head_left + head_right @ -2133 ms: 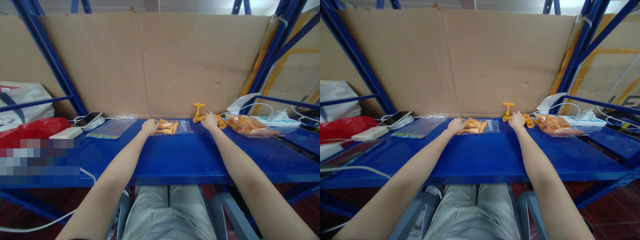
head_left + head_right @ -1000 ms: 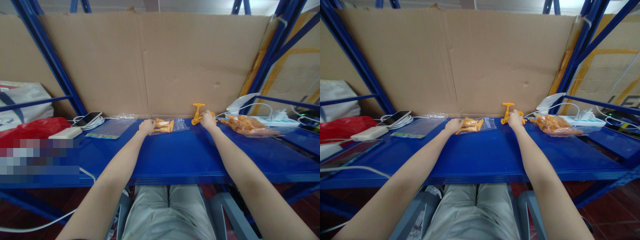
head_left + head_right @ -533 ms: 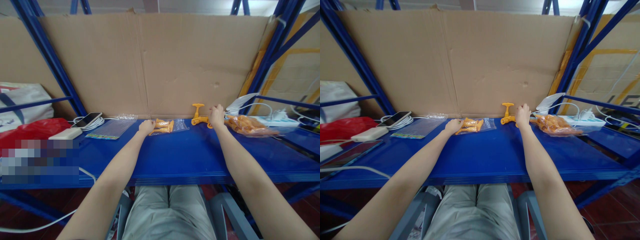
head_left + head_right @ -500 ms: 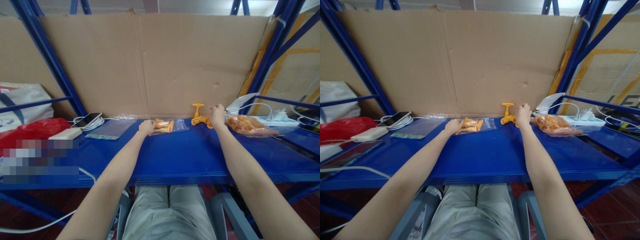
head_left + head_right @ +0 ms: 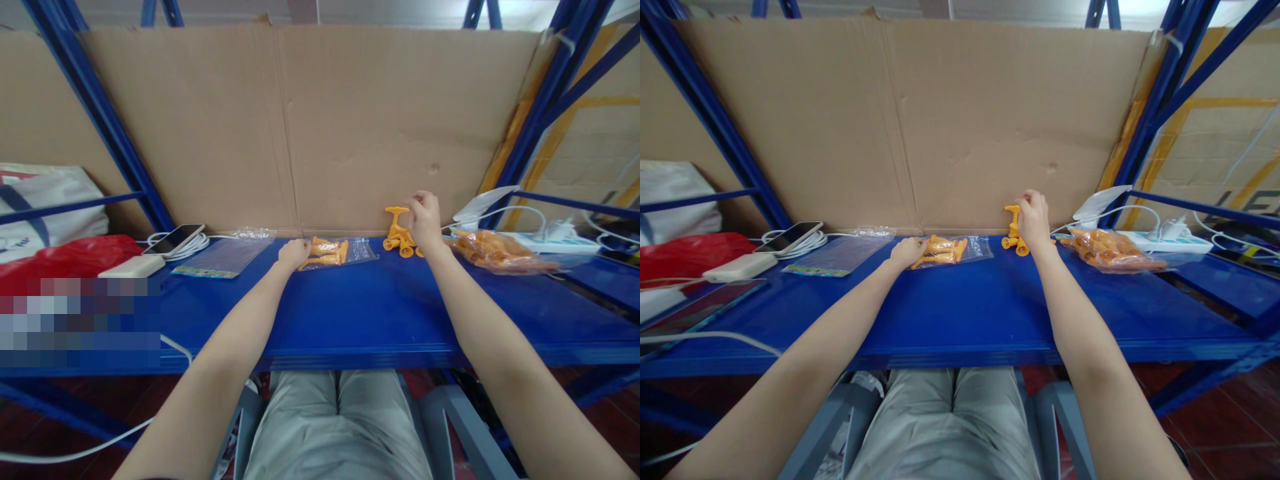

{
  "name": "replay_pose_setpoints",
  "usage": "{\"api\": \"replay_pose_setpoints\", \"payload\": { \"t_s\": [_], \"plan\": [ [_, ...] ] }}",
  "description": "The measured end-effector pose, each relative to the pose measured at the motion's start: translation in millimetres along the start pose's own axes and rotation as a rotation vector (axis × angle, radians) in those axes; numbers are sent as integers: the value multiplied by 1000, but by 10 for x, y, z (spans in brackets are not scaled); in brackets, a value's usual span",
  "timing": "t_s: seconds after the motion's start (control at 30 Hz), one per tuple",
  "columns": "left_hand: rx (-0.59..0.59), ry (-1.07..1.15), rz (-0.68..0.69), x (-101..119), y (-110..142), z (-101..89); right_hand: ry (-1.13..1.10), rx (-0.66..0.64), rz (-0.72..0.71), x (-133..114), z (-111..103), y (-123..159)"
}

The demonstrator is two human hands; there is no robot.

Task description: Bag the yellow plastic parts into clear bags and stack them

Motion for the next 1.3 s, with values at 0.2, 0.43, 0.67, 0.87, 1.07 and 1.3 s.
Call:
{"api": "replay_pose_setpoints", "payload": {
  "t_s": [0.2, 0.43, 0.67, 0.87, 1.07, 1.3],
  "plan": [
    [9, 1, 2, 1, -2, 6, -174, -132, -202, -248, 199, 42],
    [-6, -6, 11, 7, 7, 0, -236, -259, -263, -178, 482, 103],
    [5, -28, 11, 14, 4, 4, -161, -278, -187, 44, 567, 134],
    [-11, -21, 8, 6, -2, 3, 5, -469, -15, 143, 651, 225],
    [-10, -17, 8, 3, 2, -1, 200, -426, 53, -13, 475, 215],
    [-9, -16, 8, 7, 12, -5, 246, -572, 327, -181, 383, 196]
  ]
}}
Point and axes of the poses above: each hand's wrist, its own y-axis away from the middle knuckle, its own z-axis out of the palm, x = y × z, the point moved 2 cm from there along -y, towards the middle knuckle, and after that the axes turned 10 degrees about -y, right-handed, at the moved point
